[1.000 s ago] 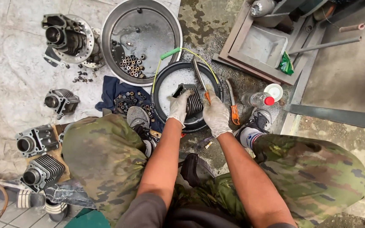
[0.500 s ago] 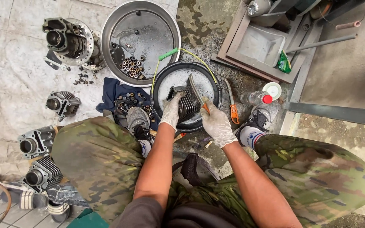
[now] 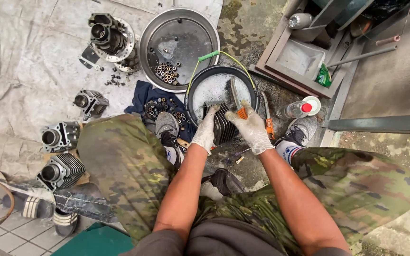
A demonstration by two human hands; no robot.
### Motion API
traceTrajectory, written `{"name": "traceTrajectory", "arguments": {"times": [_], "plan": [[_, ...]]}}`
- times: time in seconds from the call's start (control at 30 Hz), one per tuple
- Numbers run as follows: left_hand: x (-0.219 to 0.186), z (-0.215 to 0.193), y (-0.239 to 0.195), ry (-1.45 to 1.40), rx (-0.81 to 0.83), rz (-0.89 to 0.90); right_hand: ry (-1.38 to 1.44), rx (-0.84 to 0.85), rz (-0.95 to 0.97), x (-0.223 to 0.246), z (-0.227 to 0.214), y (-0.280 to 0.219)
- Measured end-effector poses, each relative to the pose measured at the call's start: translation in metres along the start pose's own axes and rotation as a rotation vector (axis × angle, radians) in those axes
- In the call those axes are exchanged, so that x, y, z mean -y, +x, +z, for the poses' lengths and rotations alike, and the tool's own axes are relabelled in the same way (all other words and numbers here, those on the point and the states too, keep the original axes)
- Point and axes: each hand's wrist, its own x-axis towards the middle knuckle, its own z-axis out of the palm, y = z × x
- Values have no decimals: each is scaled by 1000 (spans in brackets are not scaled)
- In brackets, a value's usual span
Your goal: The person scrubs a metal engine cylinder head with a brush and soapy water, repeatedly dipping it into a bucket and cleaning the fins and surfaces. The person also handles other disassembled engine parts and small metal components nearby.
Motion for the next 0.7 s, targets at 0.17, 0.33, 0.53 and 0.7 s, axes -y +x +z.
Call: {"name": "traceTrajectory", "arguments": {"times": [0.17,0.33,0.53,0.7], "plan": [[-5,-1,-18,308,-107,119,108,72,-15,-28,11,14],[4,-4,10,286,-93,135,107,47,18,73,-6,-88],[-24,8,-14,571,-123,189,-251,-13,70,103,-30,-116],[-60,32,-33,902,-151,261,-648,45,151,206,-85,-209]]}}
